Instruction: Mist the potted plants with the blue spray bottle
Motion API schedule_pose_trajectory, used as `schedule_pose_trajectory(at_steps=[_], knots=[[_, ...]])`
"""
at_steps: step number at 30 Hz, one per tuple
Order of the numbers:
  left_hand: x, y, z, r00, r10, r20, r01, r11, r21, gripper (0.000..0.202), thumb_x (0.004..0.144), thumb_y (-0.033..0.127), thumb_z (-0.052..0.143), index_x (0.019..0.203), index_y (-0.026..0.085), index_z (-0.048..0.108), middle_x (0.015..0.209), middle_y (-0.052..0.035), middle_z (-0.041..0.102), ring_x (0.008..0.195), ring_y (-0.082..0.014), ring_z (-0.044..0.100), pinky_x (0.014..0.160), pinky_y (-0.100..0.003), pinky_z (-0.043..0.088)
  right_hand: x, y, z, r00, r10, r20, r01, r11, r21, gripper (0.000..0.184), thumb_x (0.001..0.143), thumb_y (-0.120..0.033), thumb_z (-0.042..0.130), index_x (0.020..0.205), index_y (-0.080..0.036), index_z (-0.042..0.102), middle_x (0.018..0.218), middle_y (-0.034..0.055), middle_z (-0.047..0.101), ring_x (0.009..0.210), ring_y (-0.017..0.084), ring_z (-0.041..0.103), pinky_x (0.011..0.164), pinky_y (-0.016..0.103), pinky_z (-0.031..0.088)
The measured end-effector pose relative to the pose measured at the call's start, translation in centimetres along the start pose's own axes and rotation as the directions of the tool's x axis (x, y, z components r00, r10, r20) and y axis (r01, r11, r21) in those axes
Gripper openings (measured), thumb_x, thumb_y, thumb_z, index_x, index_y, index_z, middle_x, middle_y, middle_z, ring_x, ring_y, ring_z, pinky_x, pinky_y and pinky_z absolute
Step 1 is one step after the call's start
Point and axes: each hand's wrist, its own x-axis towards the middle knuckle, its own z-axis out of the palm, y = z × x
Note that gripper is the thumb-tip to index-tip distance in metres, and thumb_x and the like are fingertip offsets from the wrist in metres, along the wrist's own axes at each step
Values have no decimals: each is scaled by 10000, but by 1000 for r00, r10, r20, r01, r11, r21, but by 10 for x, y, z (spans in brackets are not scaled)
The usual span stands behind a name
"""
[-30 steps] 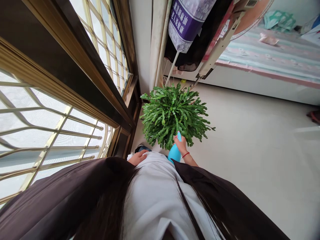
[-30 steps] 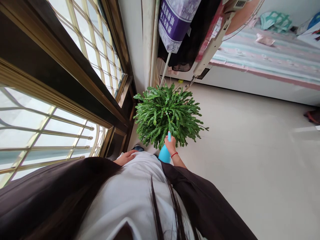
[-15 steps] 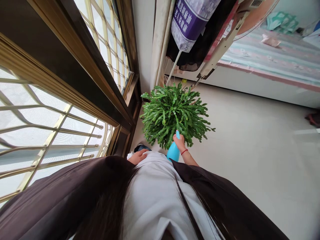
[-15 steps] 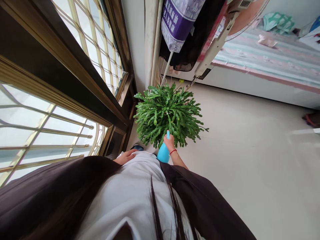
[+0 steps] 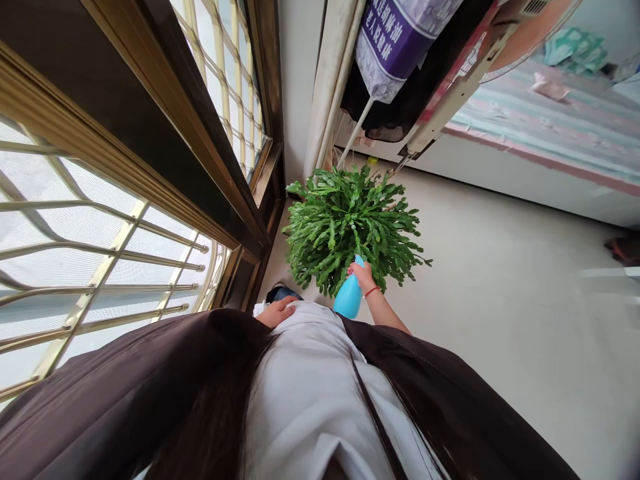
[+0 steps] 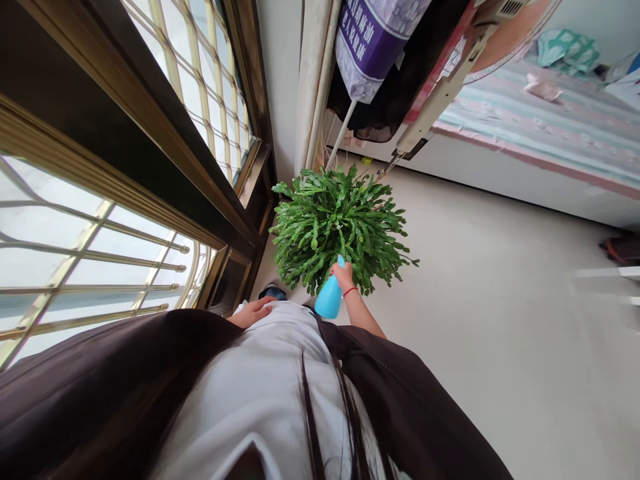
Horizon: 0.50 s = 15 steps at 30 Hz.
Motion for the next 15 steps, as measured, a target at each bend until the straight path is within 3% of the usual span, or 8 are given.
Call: schedule_pose_trajectory(at_steps=[5,15], knots=[[0,-1,-1,1000,-3,26,3,1000,-17,632,893,478,295,1332,73,502,1270,-156,607,1171,-268,567,1059,-370,380,12,-18,-7,981,181,64,-189,973,135,156,595,-156,571,730,-208,515,432,-43,502,420,135,528,416,254,503],[-1,2,-3,1000,13,25,-12,999,-35,548,911,440,315,1306,110,504,1272,-136,614,1167,-242,566,1052,-330,379,17,-27,-12,969,240,53,-246,946,211,173,604,-95,605,712,-205,526,430,-45,511,384,128,505,378,248,467]])
